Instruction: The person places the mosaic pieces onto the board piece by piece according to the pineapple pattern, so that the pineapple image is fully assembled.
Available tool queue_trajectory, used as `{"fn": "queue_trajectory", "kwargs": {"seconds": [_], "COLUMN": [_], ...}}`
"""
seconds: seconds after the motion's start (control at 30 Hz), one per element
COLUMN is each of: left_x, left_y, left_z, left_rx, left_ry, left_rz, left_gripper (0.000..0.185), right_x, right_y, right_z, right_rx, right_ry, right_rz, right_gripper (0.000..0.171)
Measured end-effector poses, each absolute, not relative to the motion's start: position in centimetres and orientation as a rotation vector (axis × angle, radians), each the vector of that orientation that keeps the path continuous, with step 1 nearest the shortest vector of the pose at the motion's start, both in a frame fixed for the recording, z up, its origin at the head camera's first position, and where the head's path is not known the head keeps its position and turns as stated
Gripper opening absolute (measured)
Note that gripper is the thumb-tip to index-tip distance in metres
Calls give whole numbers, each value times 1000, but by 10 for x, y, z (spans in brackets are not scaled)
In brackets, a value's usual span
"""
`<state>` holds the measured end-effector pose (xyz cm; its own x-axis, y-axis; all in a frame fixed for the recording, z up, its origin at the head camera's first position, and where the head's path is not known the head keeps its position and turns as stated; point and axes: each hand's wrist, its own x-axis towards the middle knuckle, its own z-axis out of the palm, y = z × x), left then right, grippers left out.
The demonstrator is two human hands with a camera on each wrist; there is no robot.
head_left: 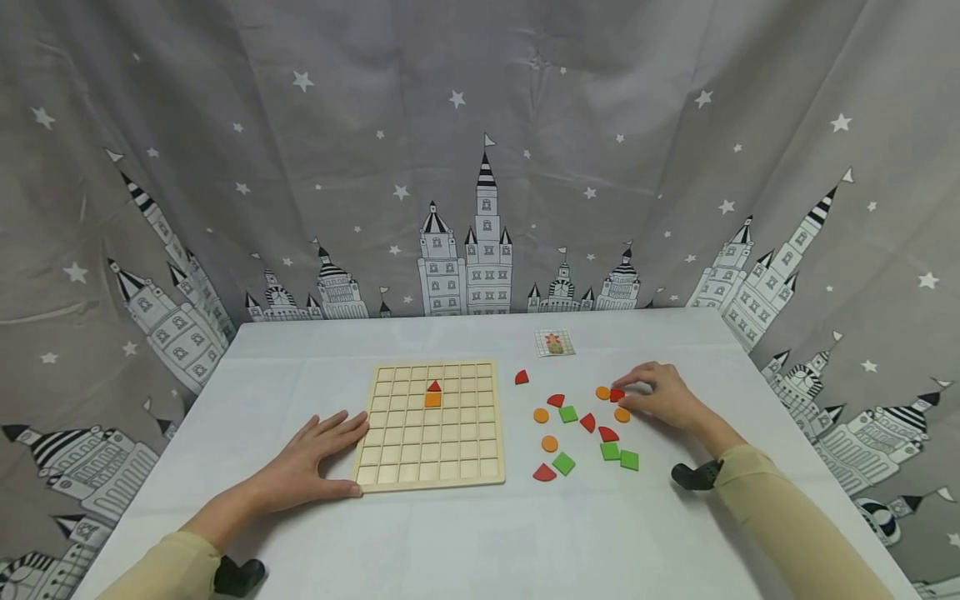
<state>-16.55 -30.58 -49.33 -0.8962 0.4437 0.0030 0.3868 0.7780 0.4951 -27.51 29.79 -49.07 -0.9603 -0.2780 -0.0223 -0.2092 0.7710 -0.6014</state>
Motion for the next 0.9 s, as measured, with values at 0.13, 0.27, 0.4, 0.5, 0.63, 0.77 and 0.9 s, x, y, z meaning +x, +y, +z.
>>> {"fn": "queue_trajectory", "kwargs": {"seconds": [0.13, 0.27, 0.4, 0.5, 0.63, 0.77, 0.9], "left_x": [-166, -166, -166, -166, -166, -167, -167], "left_y": [-306, -306, -306, -306, -306, -307, -308], "left_z": [-494, -495, -494, -494, -495, -496, -497], "left_rx": [675, 670, 662, 663, 681, 703, 711], "left_ry": [2863, 2863, 2864, 2867, 2872, 2878, 2880], "left_rz": [750, 748, 749, 750, 748, 748, 749], "left_gripper": [102, 102, 103, 103, 102, 102, 101], "right_x": [-277, -278, -277, -277, -277, -277, -277], "right_y": [294, 289, 286, 285, 285, 284, 284], "right_z": [-492, -494, -495, -495, -497, -499, -500], "right_rx": [-391, -382, -369, -374, -367, -350, -334], "right_ry": [2872, 2900, 2917, 2929, 2941, 2940, 2940], "right_rz": [-930, -916, -912, -914, -921, -933, -929], "right_gripper": [30, 36, 35, 32, 30, 29, 27]}}
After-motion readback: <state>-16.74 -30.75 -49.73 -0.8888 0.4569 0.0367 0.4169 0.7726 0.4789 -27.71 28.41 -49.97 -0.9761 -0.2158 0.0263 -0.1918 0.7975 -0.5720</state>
